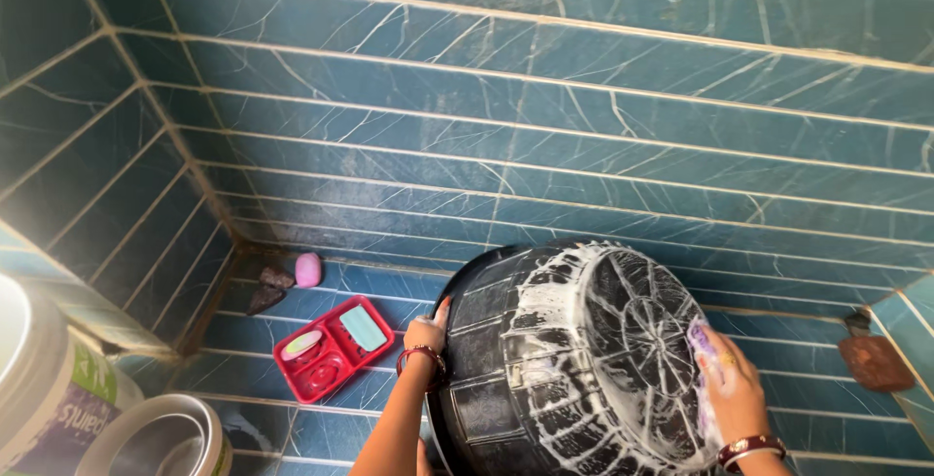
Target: The person scrubs the exterior and interior of a large black pot using a purple cloth and soap. They rotate the pot to clean different sides and then flip it to scrub the inside surface.
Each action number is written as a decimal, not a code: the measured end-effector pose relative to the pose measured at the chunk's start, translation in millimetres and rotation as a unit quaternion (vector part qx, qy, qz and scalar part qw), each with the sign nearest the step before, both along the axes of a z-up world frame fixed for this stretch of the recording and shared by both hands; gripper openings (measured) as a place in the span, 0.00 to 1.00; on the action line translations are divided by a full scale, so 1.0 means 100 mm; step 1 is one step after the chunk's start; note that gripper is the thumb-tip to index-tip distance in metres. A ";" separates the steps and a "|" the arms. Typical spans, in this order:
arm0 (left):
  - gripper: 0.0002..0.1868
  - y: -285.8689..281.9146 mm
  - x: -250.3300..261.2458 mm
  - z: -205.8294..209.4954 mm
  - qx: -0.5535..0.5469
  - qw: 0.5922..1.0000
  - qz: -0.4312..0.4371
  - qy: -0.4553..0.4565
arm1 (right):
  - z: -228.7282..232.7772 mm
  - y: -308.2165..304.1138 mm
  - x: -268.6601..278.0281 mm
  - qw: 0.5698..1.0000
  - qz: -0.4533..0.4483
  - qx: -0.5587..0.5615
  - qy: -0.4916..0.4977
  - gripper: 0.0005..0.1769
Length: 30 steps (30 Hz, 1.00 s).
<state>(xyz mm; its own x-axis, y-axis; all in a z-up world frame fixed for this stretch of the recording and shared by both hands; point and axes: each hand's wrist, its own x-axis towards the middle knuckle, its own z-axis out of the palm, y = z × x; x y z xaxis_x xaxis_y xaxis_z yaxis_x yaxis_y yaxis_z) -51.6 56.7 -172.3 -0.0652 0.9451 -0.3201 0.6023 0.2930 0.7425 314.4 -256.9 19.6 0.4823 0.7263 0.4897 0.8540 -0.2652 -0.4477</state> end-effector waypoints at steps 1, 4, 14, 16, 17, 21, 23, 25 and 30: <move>0.52 0.00 0.05 0.10 0.001 1.000 -0.019 0.017 | -0.07 -0.05 0.11 0.999 -0.008 0.013 -0.029 0.23; 0.50 -0.02 0.30 0.58 0.046 0.996 -0.063 0.034 | -0.26 -0.16 0.45 0.991 -0.092 0.023 0.091 0.19; 0.15 -0.90 0.91 3.22 0.309 0.932 -0.184 -0.040 | 0.47 -0.36 0.86 0.883 0.044 0.334 0.328 0.23; 0.14 -1.09 0.91 3.48 0.309 0.928 -0.206 -0.002 | 0.64 -0.31 0.63 0.894 0.071 0.322 0.303 0.25; 0.14 -1.16 0.89 3.56 0.314 0.925 -0.215 0.014 | 0.67 -0.27 0.49 0.909 0.036 0.291 0.296 0.25; 0.15 -1.30 0.83 3.62 0.320 0.915 -0.242 0.042 | 0.68 -0.06 0.09 0.933 -0.062 0.212 0.283 0.26; 0.15 -1.30 0.81 3.58 0.321 0.917 -0.231 0.052 | 0.63 0.01 -0.01 0.941 -0.063 0.207 0.259 0.26; 0.14 -1.27 0.80 3.54 0.324 0.919 -0.216 0.058 | 0.58 0.05 -0.04 0.954 -0.039 0.211 0.209 0.24; 0.15 -1.18 0.78 3.48 0.328 0.919 -0.207 0.068 | 0.57 0.06 -0.26 0.961 0.051 0.236 0.137 0.19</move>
